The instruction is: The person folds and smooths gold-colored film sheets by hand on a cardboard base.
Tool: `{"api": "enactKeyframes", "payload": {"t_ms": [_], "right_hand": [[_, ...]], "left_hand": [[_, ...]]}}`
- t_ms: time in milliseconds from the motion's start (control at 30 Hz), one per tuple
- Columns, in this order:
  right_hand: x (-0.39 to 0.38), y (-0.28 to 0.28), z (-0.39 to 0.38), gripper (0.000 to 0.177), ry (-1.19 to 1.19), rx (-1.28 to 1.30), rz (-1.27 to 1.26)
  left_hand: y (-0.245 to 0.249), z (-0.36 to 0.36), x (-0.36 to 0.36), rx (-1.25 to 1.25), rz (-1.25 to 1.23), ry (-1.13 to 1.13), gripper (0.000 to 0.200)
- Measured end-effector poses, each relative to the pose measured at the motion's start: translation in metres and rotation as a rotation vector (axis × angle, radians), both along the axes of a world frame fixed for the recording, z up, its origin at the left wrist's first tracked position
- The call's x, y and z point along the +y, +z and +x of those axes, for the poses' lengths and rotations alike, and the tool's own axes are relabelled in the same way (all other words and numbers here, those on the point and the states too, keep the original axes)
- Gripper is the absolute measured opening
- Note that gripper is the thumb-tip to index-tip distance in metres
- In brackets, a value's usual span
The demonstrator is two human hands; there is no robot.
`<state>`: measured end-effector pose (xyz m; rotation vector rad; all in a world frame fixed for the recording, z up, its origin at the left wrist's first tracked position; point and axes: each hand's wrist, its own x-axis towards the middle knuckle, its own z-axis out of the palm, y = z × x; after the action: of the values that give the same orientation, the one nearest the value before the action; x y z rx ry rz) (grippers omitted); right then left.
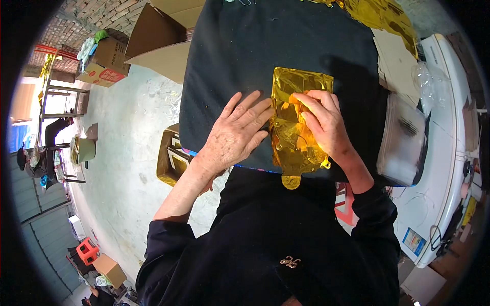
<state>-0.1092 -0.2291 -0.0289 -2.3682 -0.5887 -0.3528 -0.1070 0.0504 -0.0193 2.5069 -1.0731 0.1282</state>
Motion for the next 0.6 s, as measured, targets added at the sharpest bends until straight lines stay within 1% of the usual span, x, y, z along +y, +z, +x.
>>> {"api": "enactKeyframes", "payload": {"t_ms": [133, 333, 433, 533, 600], "right_hand": [[0.001, 0.0006, -0.0008, 0.048, 0.005, 0.008, 0.002], [0.0051, 0.0014, -0.0041, 0.05, 0.001, 0.043, 0.012], [0.006, 0.0027, -0.0049, 0.051, -0.005, 0.028, -0.02], [0.006, 0.0047, -0.0058, 0.05, 0.004, 0.031, -0.029], [0.0059, 0.0038, -0.0063, 0.049, 0.006, 0.026, -0.048]], "left_hand": [[-0.0005, 0.0011, 0.0016, -0.035, -0.002, -0.002, 0.047], [-0.0004, -0.002, 0.0014, -0.001, 0.011, -0.078, 0.046], [0.0028, -0.0029, 0.0024, 0.026, -0.042, -0.065, 0.046], [0.0029, -0.0002, 0.0083, -0.007, -0.037, -0.015, 0.046], [0.0012, -0.0011, 0.0093, -0.005, 0.008, -0.057, 0.046]]}}
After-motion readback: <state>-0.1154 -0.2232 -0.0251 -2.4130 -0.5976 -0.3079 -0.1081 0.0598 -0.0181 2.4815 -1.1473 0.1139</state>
